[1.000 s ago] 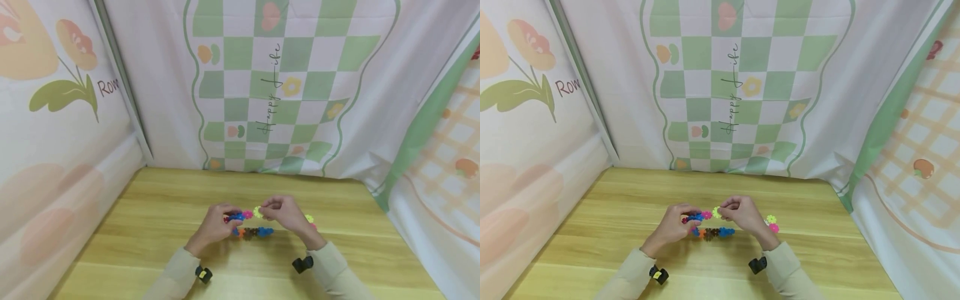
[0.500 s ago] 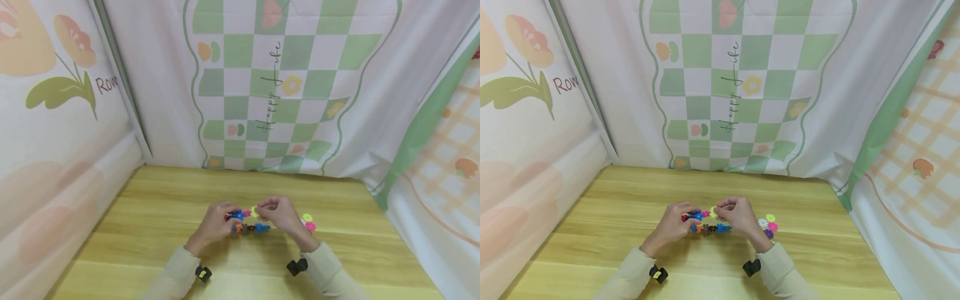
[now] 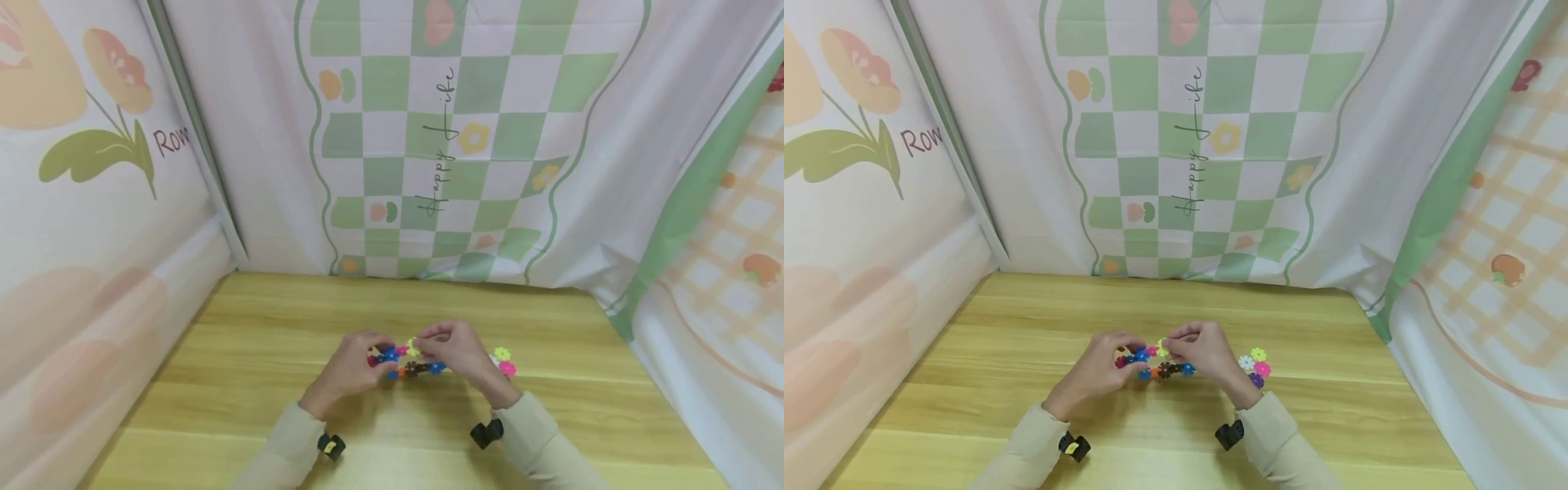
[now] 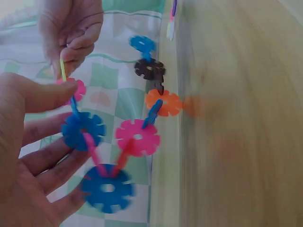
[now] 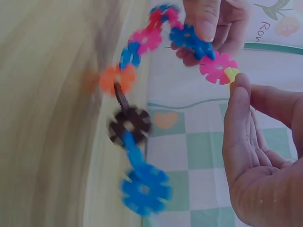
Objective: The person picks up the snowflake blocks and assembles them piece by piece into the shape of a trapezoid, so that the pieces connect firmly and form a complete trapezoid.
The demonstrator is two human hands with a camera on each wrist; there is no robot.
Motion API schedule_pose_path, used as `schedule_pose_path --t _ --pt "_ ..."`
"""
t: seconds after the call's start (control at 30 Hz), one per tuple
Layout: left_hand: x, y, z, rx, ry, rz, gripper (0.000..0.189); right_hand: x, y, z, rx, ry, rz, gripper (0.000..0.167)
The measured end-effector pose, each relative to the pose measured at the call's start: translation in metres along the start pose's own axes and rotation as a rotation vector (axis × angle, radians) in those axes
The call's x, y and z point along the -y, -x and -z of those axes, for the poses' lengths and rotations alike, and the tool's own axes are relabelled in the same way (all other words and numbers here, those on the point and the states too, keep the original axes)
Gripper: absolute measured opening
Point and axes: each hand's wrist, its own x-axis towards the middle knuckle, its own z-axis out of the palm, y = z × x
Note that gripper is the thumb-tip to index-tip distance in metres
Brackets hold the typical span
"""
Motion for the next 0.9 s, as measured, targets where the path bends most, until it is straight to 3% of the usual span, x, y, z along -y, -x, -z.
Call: schedule_pose_path --t 0.1,0.2,0.4,0.57,0.7,0.9 --pt "-0.003 -0.002 -0.004 -0.004 -0.047 -0.022 0.039 -0.001 0.001 -0.003 0.03 -0.006 0.022 0.025" --pt "-0.005 -0.002 -0.01 -0.028 -0.022 -0.05 0.042 -0.002 0.002 -0.007 0.06 -0.006 0.056 0.025" --pt "-0.007 -0.001 -0.014 -0.14 0.038 -0.083 0.033 0.0 0.003 0.002 0.117 0.026 0.072 0.038" --pt "-0.006 -0.002 -0.012 -0.187 0.143 -0.033 0.034 -0.003 0.001 0.043 0.1 0.193 0.1 0.045" --pt "-0.006 -0.002 -0.01 -0.192 0.237 0.03 0.034 -0.02 -0.002 0.081 0.064 0.356 0.152 0.041" --pt "-0.008 -0.002 -0.007 -0.174 0.316 0.073 0.034 -0.054 -0.003 0.107 0.135 0.641 0.252 0.031"
